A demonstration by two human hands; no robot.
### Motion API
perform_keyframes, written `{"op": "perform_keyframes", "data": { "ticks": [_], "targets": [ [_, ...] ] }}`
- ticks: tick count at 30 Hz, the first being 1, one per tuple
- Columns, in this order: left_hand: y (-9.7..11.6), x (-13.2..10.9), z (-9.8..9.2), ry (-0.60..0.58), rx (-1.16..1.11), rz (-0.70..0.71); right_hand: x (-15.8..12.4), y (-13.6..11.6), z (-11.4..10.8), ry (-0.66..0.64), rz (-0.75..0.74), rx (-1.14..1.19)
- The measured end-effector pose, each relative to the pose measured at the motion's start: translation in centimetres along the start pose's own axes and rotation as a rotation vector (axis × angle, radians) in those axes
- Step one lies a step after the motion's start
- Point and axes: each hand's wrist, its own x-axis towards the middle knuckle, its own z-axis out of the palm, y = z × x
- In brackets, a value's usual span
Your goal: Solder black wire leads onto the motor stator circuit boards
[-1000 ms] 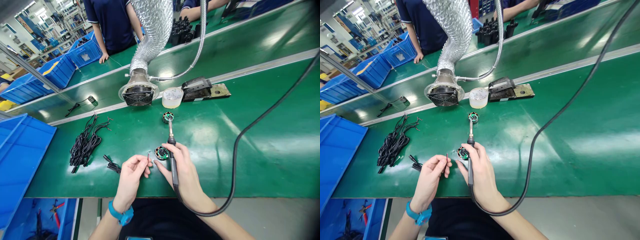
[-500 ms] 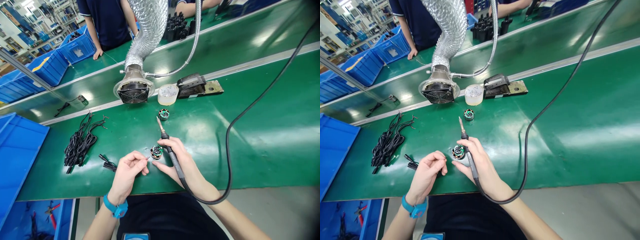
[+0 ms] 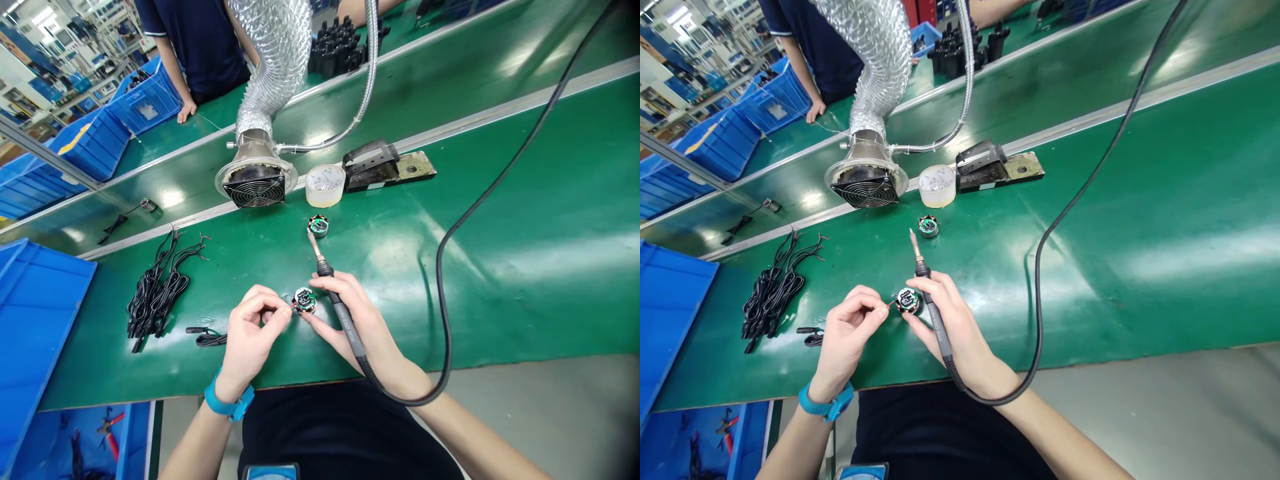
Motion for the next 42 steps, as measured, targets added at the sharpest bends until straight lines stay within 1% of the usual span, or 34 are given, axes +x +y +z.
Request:
{"op": "perform_keyframes", "data": {
  "ticks": [2,5,7,11,14,18,22,26,30,36,42],
  "targets": [
    [0.7,0.6,0.1,-0.019,0.078,0.016,-0.2,-0.4,-0.4,0.069,0.027,0.009],
    [1.8,1.7,0.2,-0.041,0.183,0.062,-0.9,-0.9,-1.2,0.23,0.163,0.071],
    [2.4,2.3,0.1,-0.077,0.256,0.111,-1.6,-1.2,-1.8,0.329,0.232,0.117],
    [3.0,3.4,-0.1,-0.229,0.351,0.198,-2.8,-1.3,-2.9,0.419,0.204,0.244],
    [2.6,3.8,-0.2,-0.306,0.399,0.198,-3.3,-1.1,-3.0,0.466,0.184,0.33],
    [2.1,4.1,0.0,-0.32,0.438,0.19,-3.2,-1.0,-2.7,0.456,0.167,0.366],
    [2.2,4.0,0.3,-0.306,0.438,0.188,-3.0,-1.2,-2.8,0.437,0.169,0.375],
    [2.2,3.9,0.3,-0.294,0.435,0.185,-2.9,-1.4,-2.9,0.412,0.173,0.369],
    [1.7,3.8,0.4,-0.269,0.441,0.214,-2.8,-1.4,-2.9,0.392,0.179,0.359],
    [1.5,3.7,0.5,-0.261,0.446,0.245,-2.5,-1.4,-2.9,0.348,0.144,0.354],
    [1.4,3.8,0.5,-0.258,0.449,0.231,-2.3,-1.7,-2.9,0.3,0.144,0.331]
  ]
}}
